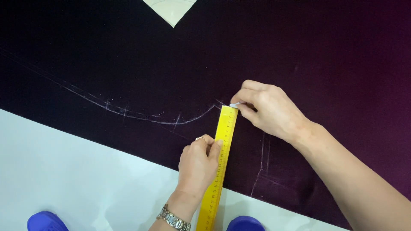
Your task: The person uses a yellow ruler and a white marking tool to draw straight lines and curves on a large piece of dark fabric laid out on the floor. They repeatedly reposition the ruler to create a pattern outline.
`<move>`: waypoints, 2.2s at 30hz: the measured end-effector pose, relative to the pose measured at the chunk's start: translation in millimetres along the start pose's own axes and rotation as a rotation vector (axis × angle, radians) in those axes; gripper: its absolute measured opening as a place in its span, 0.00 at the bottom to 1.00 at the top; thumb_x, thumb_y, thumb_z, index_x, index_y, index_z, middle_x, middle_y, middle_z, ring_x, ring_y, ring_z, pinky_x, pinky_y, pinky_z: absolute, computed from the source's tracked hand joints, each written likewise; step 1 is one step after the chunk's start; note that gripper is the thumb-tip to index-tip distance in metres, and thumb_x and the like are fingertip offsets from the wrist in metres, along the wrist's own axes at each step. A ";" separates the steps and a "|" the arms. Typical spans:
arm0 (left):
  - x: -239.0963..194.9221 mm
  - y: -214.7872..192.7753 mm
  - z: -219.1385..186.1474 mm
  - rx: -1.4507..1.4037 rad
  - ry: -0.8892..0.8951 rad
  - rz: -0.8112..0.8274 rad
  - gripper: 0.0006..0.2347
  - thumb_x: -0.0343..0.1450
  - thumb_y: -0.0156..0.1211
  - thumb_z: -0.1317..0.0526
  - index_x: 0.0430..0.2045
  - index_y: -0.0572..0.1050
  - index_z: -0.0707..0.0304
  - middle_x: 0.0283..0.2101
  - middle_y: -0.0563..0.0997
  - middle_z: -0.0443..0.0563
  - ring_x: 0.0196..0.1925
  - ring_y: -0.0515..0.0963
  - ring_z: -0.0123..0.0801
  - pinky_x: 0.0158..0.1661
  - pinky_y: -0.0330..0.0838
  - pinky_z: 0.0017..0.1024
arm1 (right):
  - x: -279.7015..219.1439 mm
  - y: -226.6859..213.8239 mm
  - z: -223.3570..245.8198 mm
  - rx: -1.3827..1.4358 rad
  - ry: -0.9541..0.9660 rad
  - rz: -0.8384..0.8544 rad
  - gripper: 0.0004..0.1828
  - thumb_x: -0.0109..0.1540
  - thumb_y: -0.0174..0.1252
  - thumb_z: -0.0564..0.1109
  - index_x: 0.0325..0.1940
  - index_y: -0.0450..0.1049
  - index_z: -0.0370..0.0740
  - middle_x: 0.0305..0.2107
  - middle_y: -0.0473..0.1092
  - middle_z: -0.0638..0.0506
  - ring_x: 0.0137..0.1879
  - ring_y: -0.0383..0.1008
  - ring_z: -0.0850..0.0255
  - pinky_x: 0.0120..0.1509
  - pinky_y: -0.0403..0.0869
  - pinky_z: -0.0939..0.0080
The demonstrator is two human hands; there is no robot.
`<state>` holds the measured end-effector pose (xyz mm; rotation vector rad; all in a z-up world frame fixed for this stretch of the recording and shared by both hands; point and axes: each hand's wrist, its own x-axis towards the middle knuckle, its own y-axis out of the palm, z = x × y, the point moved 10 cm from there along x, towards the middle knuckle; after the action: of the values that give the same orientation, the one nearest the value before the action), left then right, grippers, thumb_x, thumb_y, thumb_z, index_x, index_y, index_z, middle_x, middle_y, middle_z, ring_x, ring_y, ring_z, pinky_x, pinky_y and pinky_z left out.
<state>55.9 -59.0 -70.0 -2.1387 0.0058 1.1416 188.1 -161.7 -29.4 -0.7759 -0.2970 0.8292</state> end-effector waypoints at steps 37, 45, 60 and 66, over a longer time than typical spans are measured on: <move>-6.9 28.7 -12.0 -0.101 0.037 0.085 0.10 0.73 0.52 0.52 0.26 0.74 0.54 0.33 0.84 0.40 0.18 0.74 0.19 0.18 0.66 0.17 | -37.0 -35.3 -22.4 0.092 0.185 -0.096 0.05 0.59 0.59 0.39 0.37 0.79 0.44 0.28 0.72 0.56 0.31 0.72 0.68 0.35 0.72 0.69; -2.0 28.5 -11.2 -0.080 0.098 0.023 0.12 0.73 0.53 0.53 0.21 0.73 0.55 0.21 0.78 0.40 0.19 0.73 0.24 0.23 0.67 0.28 | -33.7 -26.2 -17.2 -0.001 0.098 -0.043 0.04 0.59 0.58 0.40 0.37 0.78 0.41 0.30 0.72 0.55 0.27 0.71 0.65 0.34 0.71 0.65; -6.9 8.0 5.4 -0.188 0.123 -0.006 0.13 0.73 0.53 0.55 0.17 0.71 0.56 0.19 0.75 0.41 0.19 0.69 0.24 0.27 0.62 0.30 | -49.7 -42.5 -19.0 -0.134 0.309 0.081 0.04 0.55 0.58 0.40 0.31 0.77 0.46 0.26 0.72 0.58 0.26 0.72 0.65 0.34 0.70 0.61; -13.9 -32.0 68.1 -0.362 -0.051 -0.097 0.13 0.72 0.51 0.54 0.19 0.72 0.58 0.25 0.80 0.45 0.22 0.72 0.24 0.26 0.62 0.27 | -24.7 -35.6 18.8 0.085 0.241 -0.035 0.04 0.58 0.59 0.42 0.34 0.79 0.45 0.28 0.74 0.57 0.33 0.74 0.68 0.44 0.75 0.69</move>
<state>8.0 0.5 -66.2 -2.3908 -0.3488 1.2115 181.7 -186.1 10.6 -0.7799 -0.0596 0.7028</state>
